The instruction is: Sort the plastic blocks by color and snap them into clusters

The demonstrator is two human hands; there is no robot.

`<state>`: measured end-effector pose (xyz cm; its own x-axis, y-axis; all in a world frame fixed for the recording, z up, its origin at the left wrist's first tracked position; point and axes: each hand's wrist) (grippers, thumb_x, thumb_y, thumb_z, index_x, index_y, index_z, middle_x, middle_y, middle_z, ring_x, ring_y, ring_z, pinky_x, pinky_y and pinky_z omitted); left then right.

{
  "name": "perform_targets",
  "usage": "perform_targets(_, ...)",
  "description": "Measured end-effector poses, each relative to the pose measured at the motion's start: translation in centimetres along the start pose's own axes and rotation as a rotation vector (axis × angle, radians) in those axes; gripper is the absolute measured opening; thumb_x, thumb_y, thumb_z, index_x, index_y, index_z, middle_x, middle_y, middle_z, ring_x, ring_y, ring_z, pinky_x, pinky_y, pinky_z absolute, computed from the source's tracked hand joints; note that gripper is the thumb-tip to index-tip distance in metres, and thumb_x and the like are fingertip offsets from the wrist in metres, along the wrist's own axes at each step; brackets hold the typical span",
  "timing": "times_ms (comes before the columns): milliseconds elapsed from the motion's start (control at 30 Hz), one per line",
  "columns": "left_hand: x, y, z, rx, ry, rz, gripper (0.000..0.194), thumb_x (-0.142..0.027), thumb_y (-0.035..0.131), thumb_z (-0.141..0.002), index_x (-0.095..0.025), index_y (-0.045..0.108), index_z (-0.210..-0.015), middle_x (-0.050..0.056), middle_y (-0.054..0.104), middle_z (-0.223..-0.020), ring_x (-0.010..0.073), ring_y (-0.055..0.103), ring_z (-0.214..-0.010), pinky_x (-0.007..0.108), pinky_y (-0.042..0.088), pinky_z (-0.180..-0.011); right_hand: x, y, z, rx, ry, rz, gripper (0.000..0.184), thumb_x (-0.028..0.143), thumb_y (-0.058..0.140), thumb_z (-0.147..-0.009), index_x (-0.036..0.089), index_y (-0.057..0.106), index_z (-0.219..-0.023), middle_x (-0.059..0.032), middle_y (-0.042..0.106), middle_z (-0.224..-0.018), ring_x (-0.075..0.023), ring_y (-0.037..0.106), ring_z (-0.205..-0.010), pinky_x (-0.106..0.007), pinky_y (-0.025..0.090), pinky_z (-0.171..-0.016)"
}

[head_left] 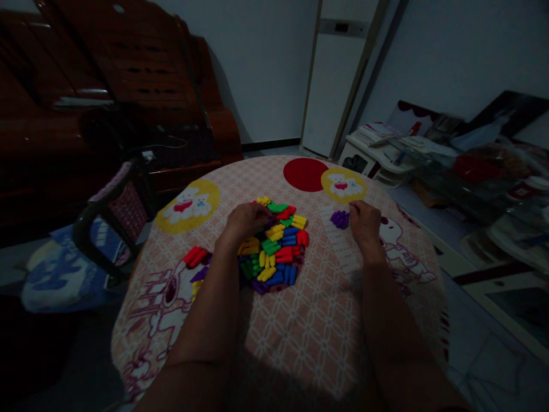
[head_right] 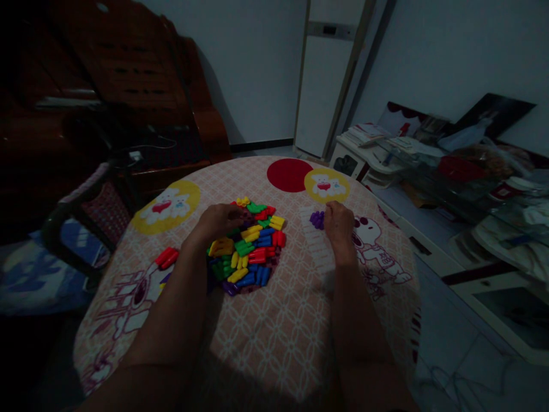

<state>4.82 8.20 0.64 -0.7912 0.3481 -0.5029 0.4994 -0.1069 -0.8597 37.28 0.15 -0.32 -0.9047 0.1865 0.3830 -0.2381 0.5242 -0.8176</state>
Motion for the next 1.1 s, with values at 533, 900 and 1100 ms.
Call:
perform_targets(533, -3.3, 1.1, 0.0, 0.094, 0.278, 0.297, 0.027, -0.035, 0.061, -0.083, -0.016, 0.076, -0.095, 0.004, 0.073, -0.078, 0.0184, 0.064, -0.073, 0.026, 0.046, -0.066, 9.2, 1.7, 3.5, 0.261, -0.228, -0.653, 0.024, 0.031, 0.056, -0.091, 0.018, 0.077, -0.094, -0.0043, 0.075, -0.084, -0.018, 0.068, -0.077, -0.027, 0.05, -0.073)
perform_targets(900, -5.4, 2.0, 0.5, 0.093, 0.333, 0.376, 0.024, -0.023, 0.061, -0.086, -0.014, 0.076, -0.103, 0.007, 0.078, -0.095, 0.0188, 0.069, -0.084, 0.026, 0.049, -0.073, 6.9, 0.7, 2.3, 0.358, -0.086, -0.707, 0.014, 0.029, 0.065, -0.081, 0.017, 0.072, -0.079, -0.0013, 0.07, -0.068, -0.015, 0.064, -0.059, -0.025, 0.048, -0.058)
perform_targets(1100, -4.2, 1.1, 0.3, -0.017, 0.233, 0.31, 0.026, -0.028, 0.063, -0.088, -0.015, 0.076, -0.106, 0.009, 0.078, -0.094, 0.0191, 0.069, -0.081, 0.029, 0.05, -0.074, 3.8, -1.6, 0.7, 0.142, 0.024, -0.077, 0.01, 0.021, 0.067, -0.078, 0.016, 0.074, -0.073, -0.0102, 0.075, -0.076, -0.0227, 0.07, -0.076, -0.032, 0.05, -0.072)
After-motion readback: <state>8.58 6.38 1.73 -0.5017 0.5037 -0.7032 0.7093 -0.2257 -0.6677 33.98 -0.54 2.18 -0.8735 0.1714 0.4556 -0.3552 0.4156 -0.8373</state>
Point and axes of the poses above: each hand's wrist, its own z-axis away from the middle knuckle, its own y-axis out of the palm, x = y × z
